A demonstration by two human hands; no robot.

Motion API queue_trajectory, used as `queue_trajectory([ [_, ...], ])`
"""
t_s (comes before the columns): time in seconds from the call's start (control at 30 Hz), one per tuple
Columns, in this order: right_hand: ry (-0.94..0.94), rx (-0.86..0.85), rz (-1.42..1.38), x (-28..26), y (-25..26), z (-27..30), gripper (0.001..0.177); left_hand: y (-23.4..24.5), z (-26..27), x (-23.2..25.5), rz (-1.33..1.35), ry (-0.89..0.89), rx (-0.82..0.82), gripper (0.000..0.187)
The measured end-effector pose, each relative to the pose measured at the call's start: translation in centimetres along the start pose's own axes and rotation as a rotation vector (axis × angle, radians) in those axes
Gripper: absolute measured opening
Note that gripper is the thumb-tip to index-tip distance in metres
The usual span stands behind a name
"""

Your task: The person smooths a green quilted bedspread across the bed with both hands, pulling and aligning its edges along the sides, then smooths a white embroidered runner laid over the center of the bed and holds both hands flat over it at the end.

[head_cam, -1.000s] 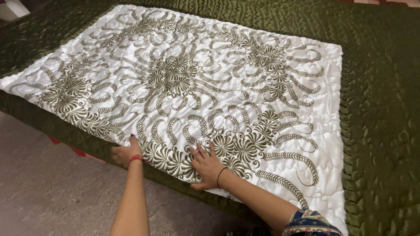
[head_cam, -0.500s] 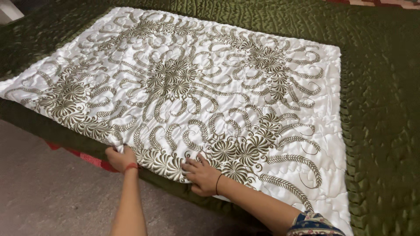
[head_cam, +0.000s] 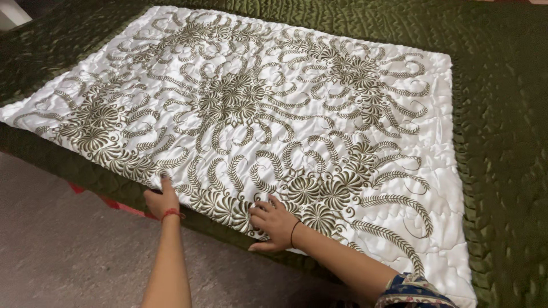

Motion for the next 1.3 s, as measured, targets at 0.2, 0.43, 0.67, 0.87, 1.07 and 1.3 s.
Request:
queue_trajectory([
  [0.2,-0.032,0.019,0.048,-0.3,-1.3,-2.6,0.072,-0.1,-1.8,-0.3,-0.181,-0.016,-0.043,0.053],
  [0.43,0.063,-0.006,-0.029,-0.3,-3.7,-2.7,0.032,0.3,-2.0,-1.5,-0.06,-0.15,-0.006,0.04],
  [0.67,-0.073,-0.245,-0.324,1.4,-1.4,-2.9,0.051,0.4,-0.4,-0.7,-0.061,-0.077,0.033,0.068],
  [0.87,-0.098,-0.104,-0.127,6.8,1.3,-5.8,0.069,0.1,0.1,3.5,0.058,-0.367,0.111,0.076],
  [1.07,-0.175,-0.239,0.01,10.2,-1.2,-6.9,0.078,-1.2,-2.1,-0.1,-0.129,-0.22,0.075,0.058],
  [1.3,-0.189,-0.349,0.016,11.5,-3.0,-6.5,0.08,-1.3,-0.2,-0.1,-0.189,-0.14,0.12,0.06],
])
Point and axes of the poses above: each hand's wrist, its own z-axis away from the middle knuckle, its own y-axis out of the back of the hand, x = y × z, the point moved 4 cm from there along -z, towards the middle knuckle, and after that the axes turned 4 degrees about z, right-handed, at the moved point
